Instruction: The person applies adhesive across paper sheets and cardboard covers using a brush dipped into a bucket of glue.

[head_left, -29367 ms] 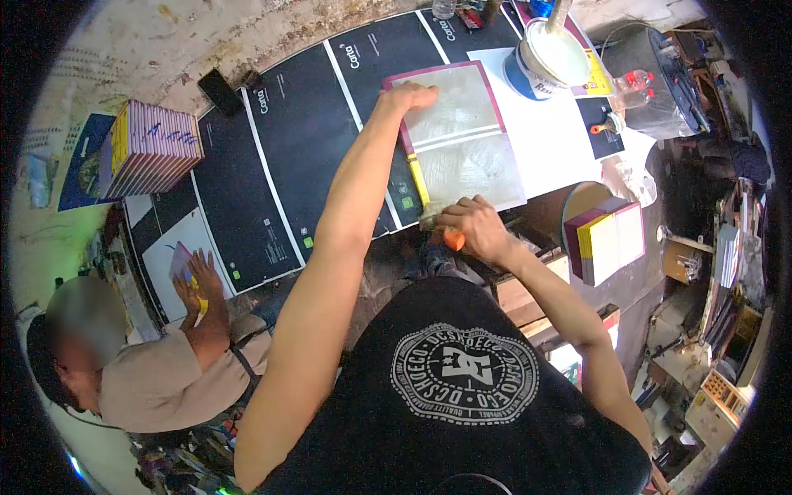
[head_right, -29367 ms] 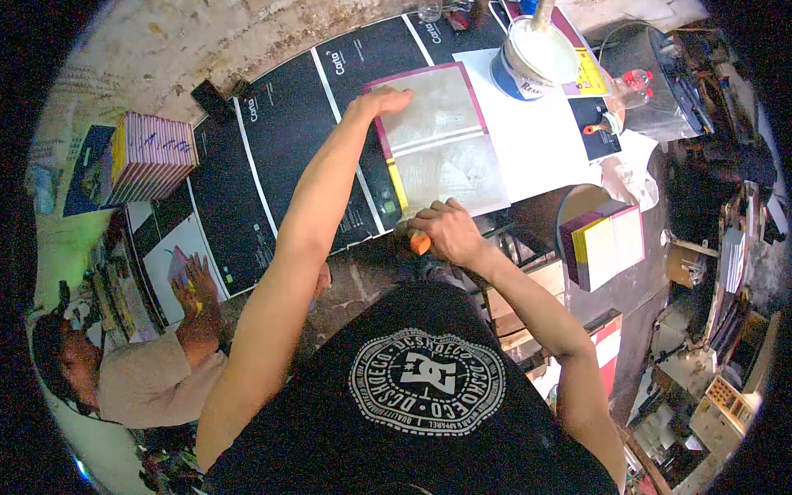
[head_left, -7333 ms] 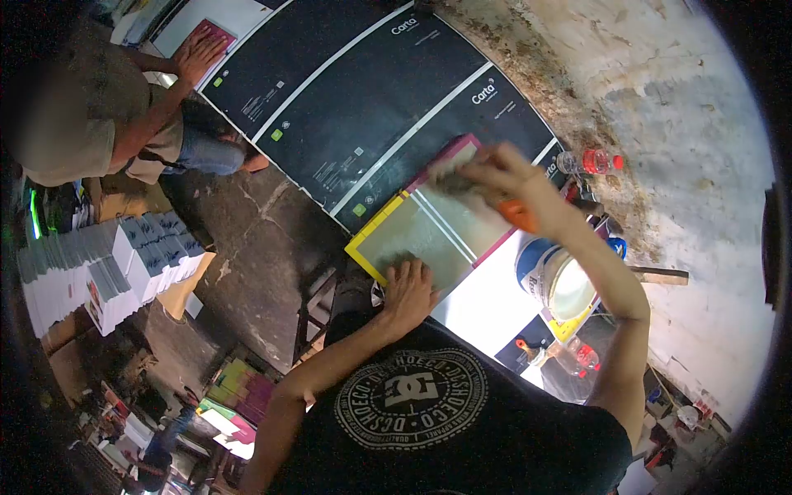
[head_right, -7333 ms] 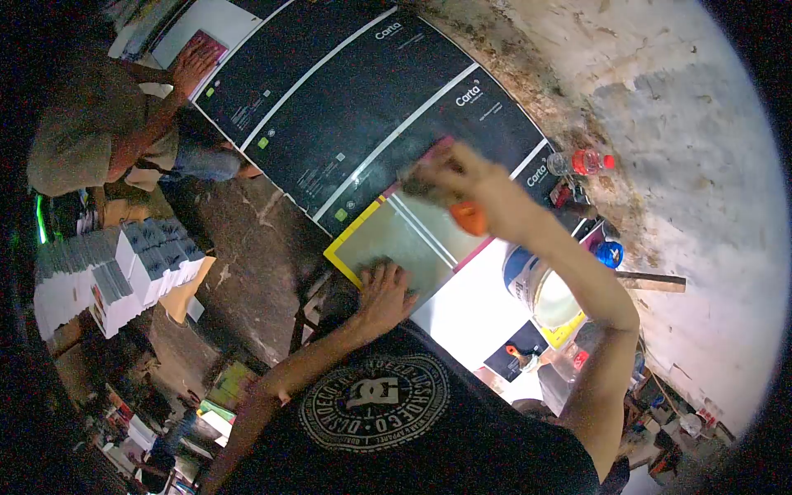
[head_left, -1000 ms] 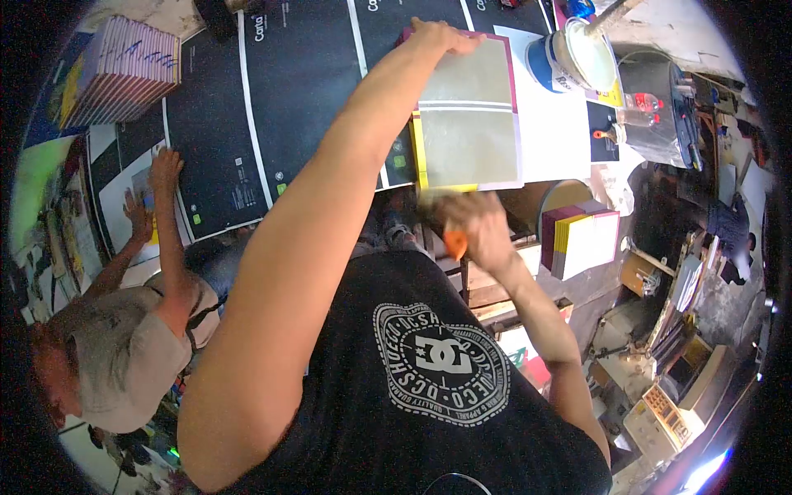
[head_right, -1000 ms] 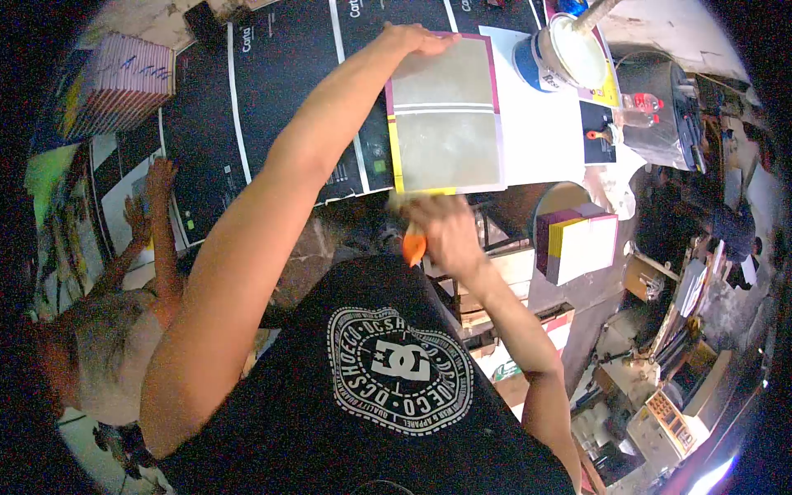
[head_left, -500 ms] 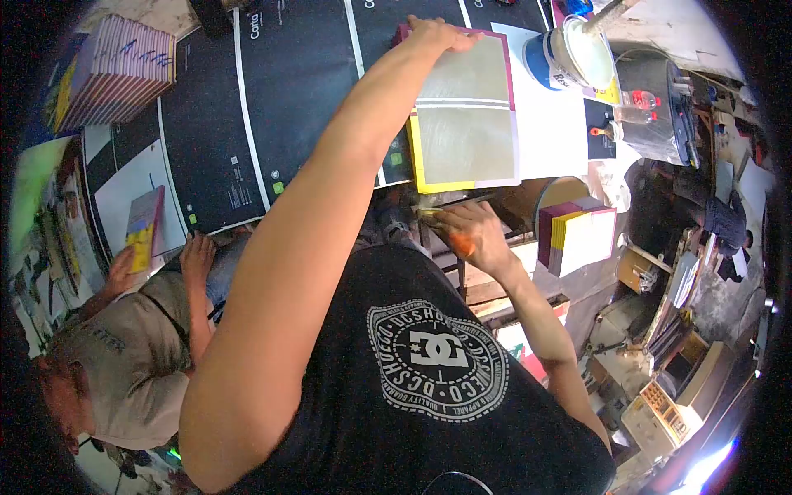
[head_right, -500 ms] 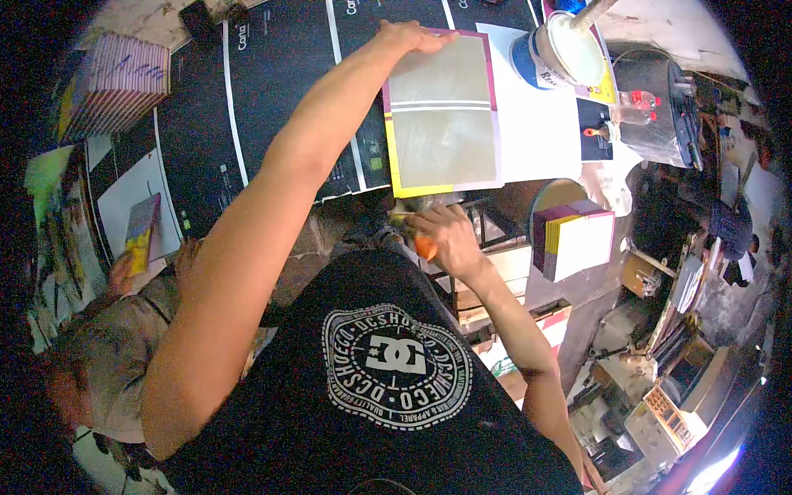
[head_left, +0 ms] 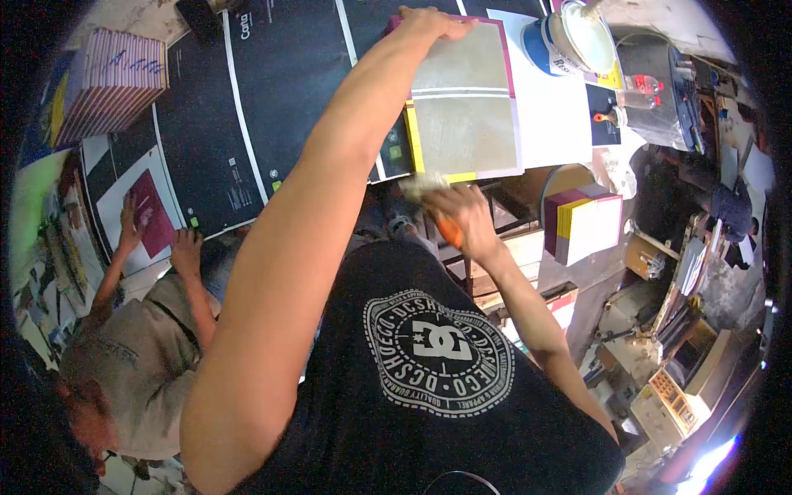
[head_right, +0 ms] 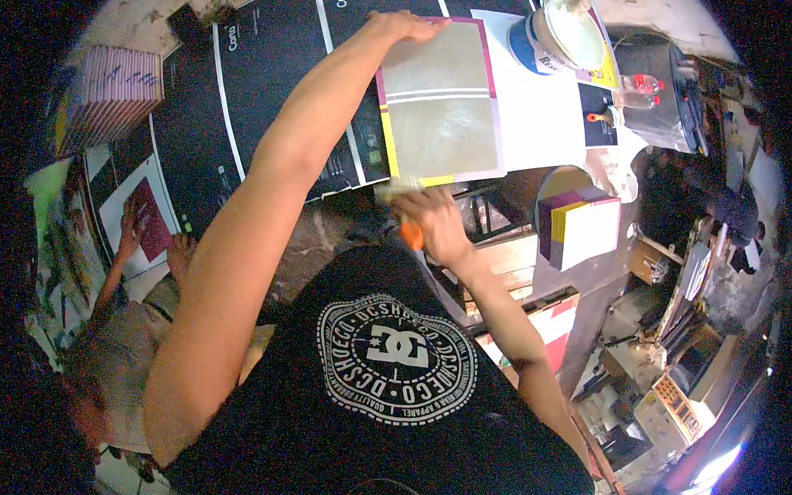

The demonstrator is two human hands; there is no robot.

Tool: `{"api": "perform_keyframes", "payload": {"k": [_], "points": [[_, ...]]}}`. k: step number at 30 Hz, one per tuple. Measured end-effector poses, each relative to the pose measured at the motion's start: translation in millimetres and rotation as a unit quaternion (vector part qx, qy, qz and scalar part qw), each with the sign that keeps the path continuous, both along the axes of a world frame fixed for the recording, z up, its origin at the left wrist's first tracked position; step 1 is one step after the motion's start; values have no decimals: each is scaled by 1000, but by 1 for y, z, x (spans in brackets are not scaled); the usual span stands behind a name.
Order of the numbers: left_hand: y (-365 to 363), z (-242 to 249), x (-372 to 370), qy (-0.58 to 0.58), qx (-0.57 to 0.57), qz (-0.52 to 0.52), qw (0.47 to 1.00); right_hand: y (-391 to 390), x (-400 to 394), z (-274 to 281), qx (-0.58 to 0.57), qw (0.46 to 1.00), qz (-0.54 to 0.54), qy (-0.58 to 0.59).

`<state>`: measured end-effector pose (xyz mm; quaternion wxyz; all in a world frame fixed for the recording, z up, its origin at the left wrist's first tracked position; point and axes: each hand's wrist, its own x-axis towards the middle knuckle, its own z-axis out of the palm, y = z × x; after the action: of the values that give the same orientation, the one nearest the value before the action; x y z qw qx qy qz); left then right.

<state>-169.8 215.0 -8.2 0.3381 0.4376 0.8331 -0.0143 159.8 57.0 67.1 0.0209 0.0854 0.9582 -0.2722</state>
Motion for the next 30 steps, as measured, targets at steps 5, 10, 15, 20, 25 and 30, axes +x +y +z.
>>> {"api": "perform_keyframes", "payload": {"k": [5, 10, 15, 20, 25, 30], "points": [[-1, -2, 2, -3, 17, 17, 1000, 19, 19, 27, 58, 998, -40, 5], [-6, 11, 5, -21, 11, 32, 999, 17, 14, -3, 146, 987, 63, -25], [-9, 25, 7, -48, 4, 56, 997, 28, 24, 39, 106, 988, 84, -79], [-3, 22, 9, -51, -14, 97, 994, 105, -38, 25, 167, 980, -71, 84], [-16, 25, 11, -51, 12, -34, 998, 113, -11, -15, 126, 992, 22, -23], [-18, 23, 1, -71, 24, -67, 995, 84, 62, 27, 98, 977, 94, -165]]}}
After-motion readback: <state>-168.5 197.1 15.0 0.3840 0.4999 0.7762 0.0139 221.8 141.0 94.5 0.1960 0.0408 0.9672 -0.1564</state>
